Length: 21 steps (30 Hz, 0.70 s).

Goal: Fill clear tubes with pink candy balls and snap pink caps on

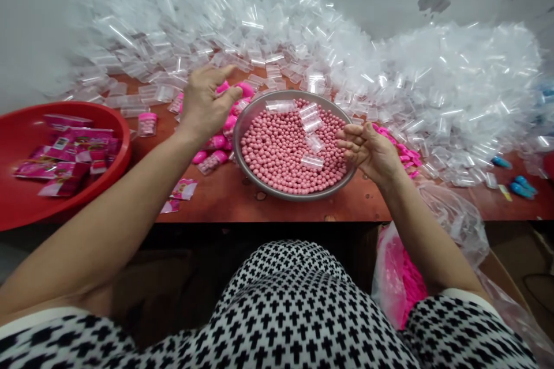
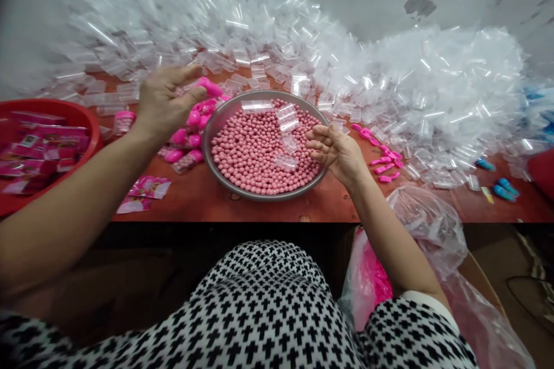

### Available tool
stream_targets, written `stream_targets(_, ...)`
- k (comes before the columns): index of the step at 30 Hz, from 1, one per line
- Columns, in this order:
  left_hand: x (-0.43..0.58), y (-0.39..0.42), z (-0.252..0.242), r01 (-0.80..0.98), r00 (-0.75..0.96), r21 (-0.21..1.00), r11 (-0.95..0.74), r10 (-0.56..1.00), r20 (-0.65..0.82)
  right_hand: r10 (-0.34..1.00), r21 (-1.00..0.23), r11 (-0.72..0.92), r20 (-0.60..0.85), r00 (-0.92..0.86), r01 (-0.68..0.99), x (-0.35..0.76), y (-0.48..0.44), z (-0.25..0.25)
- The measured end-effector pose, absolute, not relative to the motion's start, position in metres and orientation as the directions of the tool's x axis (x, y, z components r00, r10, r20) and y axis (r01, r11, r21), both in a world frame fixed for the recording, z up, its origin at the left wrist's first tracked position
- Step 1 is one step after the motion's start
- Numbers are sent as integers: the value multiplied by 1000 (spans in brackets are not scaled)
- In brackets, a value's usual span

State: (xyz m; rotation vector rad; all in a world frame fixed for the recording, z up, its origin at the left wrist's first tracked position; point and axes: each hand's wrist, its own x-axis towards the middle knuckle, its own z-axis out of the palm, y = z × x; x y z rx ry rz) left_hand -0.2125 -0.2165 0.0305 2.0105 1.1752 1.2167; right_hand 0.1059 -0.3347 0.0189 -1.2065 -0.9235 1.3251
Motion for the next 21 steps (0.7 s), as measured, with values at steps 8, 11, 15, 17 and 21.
stream_targets(8, -126, -272, 25, 678, 714, 273, -682, 699, -27, 971, -967, -80, -131, 201, -242, 139, -353, 9)
stream_targets(11, -96, -284, 24, 780, 625, 157, -605, 756, -193, 959, -967, -77, -139, 249, -243, 144, -365, 1)
stream_targets(15, -77, -280, 23, 779, 624, 134, -613, 734, -268, 942, -970, -85, -153, 298, -230, 153, -383, -14)
stream_targets(17, -72, -275, 22, 764, 644, 157, -626, 723, -251, 934, -981, -75, -132, 332, -180, 168, -387, -23)
stream_targets(21, -65, -275, 20, 710, 702, 254, -656, 689, -179, 893, -997, -53, -20, 449, 62, 219, -380, -39)
